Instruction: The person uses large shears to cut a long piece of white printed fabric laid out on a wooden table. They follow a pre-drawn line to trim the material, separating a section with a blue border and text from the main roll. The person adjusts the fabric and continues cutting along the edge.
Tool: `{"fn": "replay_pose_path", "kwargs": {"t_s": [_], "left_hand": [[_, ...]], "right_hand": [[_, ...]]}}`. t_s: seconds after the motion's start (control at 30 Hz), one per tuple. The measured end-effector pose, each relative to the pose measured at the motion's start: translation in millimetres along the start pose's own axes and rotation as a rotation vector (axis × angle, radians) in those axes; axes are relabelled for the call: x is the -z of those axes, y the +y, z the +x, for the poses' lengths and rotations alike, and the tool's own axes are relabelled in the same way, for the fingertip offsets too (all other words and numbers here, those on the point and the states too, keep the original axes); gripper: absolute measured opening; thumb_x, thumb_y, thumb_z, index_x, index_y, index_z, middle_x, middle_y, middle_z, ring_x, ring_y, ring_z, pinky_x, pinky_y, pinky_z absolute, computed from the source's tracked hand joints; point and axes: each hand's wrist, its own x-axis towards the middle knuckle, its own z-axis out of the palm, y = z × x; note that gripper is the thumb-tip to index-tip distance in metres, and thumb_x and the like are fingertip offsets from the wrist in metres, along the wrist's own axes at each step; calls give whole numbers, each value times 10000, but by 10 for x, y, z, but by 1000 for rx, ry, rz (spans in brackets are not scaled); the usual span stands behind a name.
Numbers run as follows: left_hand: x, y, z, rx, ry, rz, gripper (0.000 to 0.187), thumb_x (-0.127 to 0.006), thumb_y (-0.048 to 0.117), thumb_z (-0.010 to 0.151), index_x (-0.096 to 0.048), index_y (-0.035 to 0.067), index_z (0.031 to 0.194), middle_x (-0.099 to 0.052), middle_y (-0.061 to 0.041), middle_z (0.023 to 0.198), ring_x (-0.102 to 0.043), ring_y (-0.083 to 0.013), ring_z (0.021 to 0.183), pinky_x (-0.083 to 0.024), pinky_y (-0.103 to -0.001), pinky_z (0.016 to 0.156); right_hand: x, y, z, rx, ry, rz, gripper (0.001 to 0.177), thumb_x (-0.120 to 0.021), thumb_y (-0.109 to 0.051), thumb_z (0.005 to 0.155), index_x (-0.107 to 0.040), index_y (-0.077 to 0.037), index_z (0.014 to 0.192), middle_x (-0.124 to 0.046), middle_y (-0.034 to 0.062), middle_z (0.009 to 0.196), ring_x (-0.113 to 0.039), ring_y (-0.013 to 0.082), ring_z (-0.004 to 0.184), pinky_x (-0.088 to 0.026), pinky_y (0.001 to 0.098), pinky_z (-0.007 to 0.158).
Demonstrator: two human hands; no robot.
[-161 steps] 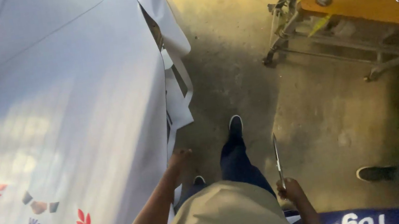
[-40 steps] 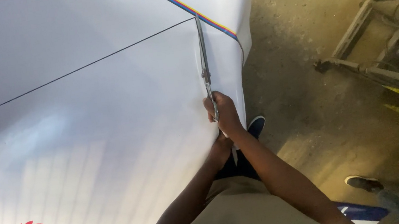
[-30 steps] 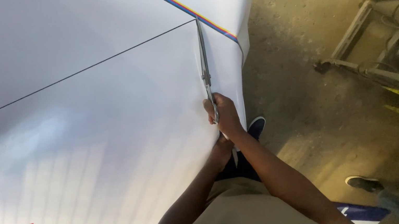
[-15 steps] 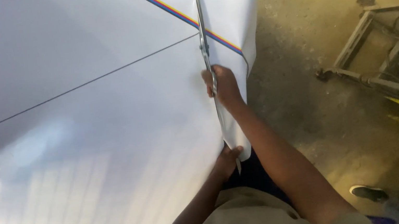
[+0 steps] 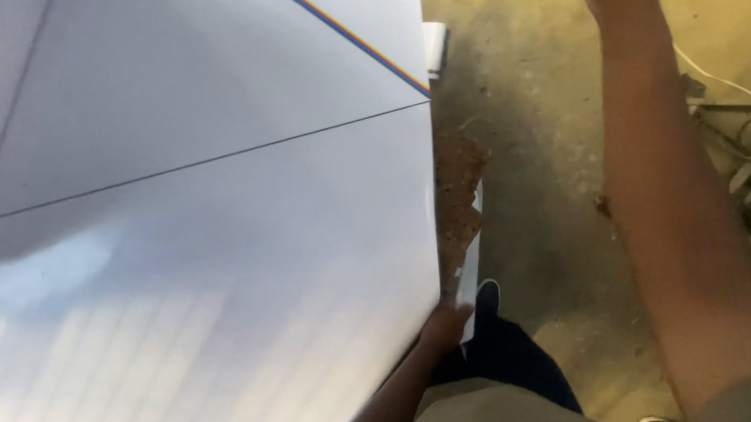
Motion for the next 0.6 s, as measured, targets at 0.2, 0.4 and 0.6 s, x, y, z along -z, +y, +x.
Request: {"fn": "replay_pose_path", "kwargs": {"t_s": [0.2, 0.4, 0.6], "left_hand": [[-325, -19, 211, -333, 154, 966, 508, -574, 319, 1113, -532, 185, 1602, -534, -13, 1642, -445, -228, 1544, -221, -553, 1357], [-239, -184, -45, -268, 17, 1151, 472, -534, 336, 1121, -592, 158, 1555, -555, -29, 1630, -437, -211, 1558, -196, -497, 1376], [327, 391, 104, 298, -117, 625, 568, -379, 377, 1170, -390, 141, 1685, -455, -104, 1690, -389, -259, 1584, -214, -437, 1365]], "right_hand": [[727, 438, -1933, -454, -195, -505, 183, -661, -241, 1036, -635, -87, 941, -577, 94, 715, -623, 244, 646, -519, 413, 638], [1930, 1752, -3070, -782, -626, -1006, 324, -627, -299, 1065, -731, -31, 914, -737, 128, 751, -736, 279, 693, -561, 449, 706], [3574, 3019, -3466, -902, -829, -1043, 575, -850, -299, 894, -652, -145, 1411, -786, 122, 1200, -824, 259, 846, -649, 425, 706]]}}
